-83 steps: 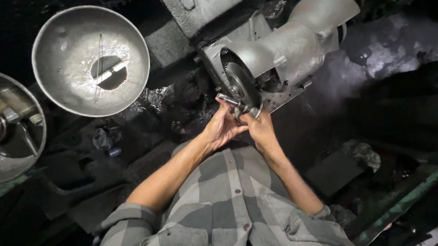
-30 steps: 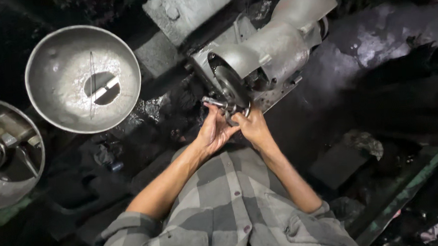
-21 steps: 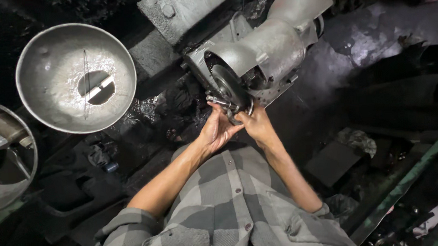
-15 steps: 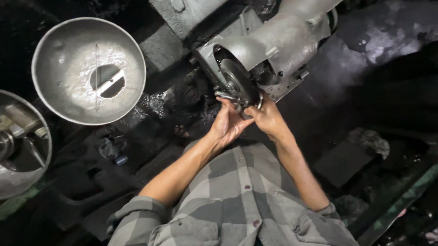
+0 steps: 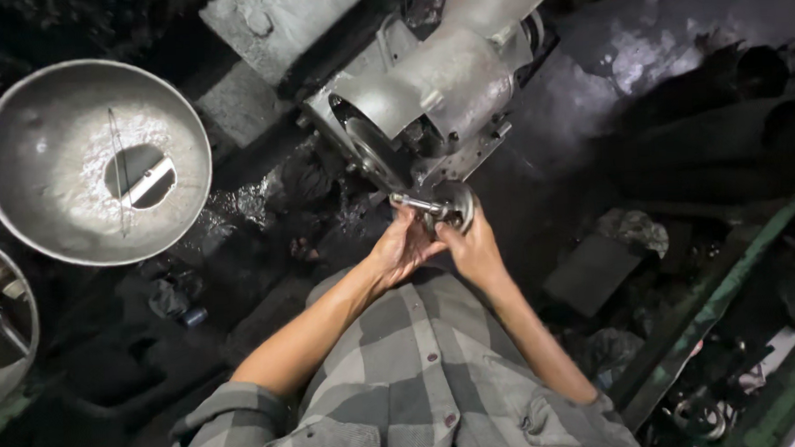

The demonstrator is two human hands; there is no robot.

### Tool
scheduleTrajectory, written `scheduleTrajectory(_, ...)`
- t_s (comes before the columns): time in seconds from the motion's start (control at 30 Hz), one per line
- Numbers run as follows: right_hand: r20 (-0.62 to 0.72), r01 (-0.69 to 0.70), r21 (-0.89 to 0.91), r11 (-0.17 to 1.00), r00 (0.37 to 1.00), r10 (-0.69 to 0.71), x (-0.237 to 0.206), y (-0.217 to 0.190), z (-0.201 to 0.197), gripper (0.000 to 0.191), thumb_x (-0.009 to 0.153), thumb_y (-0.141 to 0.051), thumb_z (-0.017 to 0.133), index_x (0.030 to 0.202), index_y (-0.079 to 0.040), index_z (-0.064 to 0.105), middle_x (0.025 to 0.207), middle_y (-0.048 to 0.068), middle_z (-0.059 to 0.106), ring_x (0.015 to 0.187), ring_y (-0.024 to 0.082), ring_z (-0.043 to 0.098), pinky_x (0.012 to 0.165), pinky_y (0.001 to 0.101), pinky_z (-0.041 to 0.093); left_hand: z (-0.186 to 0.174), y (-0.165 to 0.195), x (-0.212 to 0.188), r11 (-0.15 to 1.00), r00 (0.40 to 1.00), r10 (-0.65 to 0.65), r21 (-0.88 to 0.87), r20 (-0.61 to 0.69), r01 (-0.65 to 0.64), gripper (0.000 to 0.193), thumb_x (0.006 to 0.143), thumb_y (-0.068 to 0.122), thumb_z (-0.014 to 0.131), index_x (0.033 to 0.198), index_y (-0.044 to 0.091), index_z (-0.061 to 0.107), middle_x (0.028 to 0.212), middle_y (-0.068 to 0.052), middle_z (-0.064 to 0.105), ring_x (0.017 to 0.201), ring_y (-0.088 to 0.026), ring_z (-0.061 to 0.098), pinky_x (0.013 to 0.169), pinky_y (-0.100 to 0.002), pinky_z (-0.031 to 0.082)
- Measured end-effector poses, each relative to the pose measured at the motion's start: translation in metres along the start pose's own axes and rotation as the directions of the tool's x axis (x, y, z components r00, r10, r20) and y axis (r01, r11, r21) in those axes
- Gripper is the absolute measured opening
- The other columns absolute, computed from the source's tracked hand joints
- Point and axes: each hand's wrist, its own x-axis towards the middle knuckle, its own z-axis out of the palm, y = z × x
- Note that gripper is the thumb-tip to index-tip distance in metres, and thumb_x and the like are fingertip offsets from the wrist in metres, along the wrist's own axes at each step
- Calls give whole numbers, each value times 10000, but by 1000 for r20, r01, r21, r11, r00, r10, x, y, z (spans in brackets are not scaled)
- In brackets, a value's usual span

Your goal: The person picks small metal components from a metal bowl, holds each against a spinning bench grinder to grind and polish its surface, then places the worked parts into a second bowl of water. They repeat this part-by-part across the episode, occasionally rinsing parts in the bowls.

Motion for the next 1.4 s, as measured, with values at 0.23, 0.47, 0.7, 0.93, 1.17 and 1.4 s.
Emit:
scheduleTrajectory(0.23,95,27,217,976,994,-49,-22,7,10,858,898,-54,746,1588,-15,237,1421,131,554,1308,187,554,1111,340,449,7,26,-31,975,991,-56,221,123,28,884,841,521,821,1515,179,364,1480,-86,492,1391,-269,487,1143,-562,444)
scheduleTrajectory(0.47,232,-158,173,972,966,115,35,-2,50,279,856,8,649,1135,24,656,969,60,690,873,145,641,768,320,547,-10,48,-40,994,995,93,-60,29,-91,877,932,639,653,1527,54,387,1527,-173,481,1415,-321,491,1168,-519,438)
scheduleTrajectory(0.7,241,-236,200,951,953,186,57,-18,63,328,757,50,666,1079,-2,698,937,36,706,860,137,660,760,303,543,-25,51,-30,988,989,144,-49,-14,-145,858,953,647,566,1530,37,389,1535,-186,468,1410,-322,494,1183,-526,438)
scheduleTrajectory(0.93,208,-215,248,945,964,165,59,-31,52,461,702,81,664,1158,8,656,990,59,717,906,164,686,817,300,554,-20,43,-18,992,990,101,-63,-94,-107,794,961,628,515,1531,92,381,1540,-140,469,1404,-303,490,1159,-524,442)
scheduleTrajectory(1.17,173,-170,172,970,975,140,58,-18,40,470,713,63,647,1182,26,628,1005,77,702,939,187,670,845,326,548,-19,35,-5,986,993,100,-129,-62,-107,799,982,645,463,1517,56,389,1526,-161,468,1376,-312,515,1133,-515,471)
scheduleTrajectory(1.4,9,-226,189,956,974,228,36,12,14,631,706,54,642,1322,22,510,1111,107,658,1024,206,652,903,339,532,-8,-2,12,974,994,-8,-226,-113,-18,842,960,684,401,1465,10,415,1443,-167,527,1302,-324,552,1097,-499,489)
